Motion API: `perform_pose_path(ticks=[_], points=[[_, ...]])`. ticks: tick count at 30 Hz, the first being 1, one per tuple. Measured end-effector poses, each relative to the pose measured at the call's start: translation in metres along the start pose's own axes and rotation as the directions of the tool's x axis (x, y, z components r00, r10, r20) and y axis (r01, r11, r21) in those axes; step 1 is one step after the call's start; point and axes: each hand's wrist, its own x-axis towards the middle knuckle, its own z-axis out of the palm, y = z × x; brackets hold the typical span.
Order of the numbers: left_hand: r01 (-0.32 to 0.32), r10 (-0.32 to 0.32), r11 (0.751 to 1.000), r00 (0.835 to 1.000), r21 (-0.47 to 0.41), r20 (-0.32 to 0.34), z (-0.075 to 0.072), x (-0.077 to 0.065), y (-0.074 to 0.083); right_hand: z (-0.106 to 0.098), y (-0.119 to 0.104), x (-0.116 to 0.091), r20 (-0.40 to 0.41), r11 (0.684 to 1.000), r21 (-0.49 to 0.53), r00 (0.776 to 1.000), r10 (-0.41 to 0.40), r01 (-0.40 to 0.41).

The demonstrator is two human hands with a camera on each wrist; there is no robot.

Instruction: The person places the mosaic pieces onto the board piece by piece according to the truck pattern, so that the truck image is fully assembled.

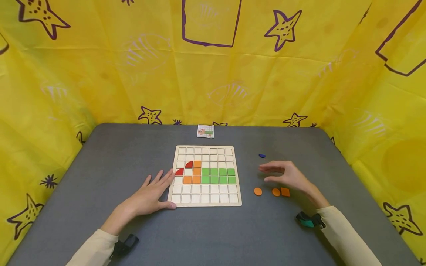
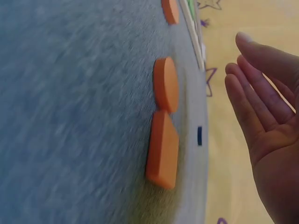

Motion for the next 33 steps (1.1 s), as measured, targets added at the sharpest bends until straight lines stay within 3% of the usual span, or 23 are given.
perform_pose_path(ticks=[16, 33], points=[[0.002, -0.002, 1.0, 1.0, 0.002, -0.009, 0.002, 0.001, -0.001, -0.016, 0.023, -0.034, 0.019, 0.998, -0.053, 0.999, 0.034, -0.033], [-0.002, 0.002, 1.0, 1.0, 0.006, -0.007, 0.001, 0.0, -0.001, -0.025, 0.026, -0.063, 0.022, 0.996, -0.074, 0.999, 0.047, -0.046]])
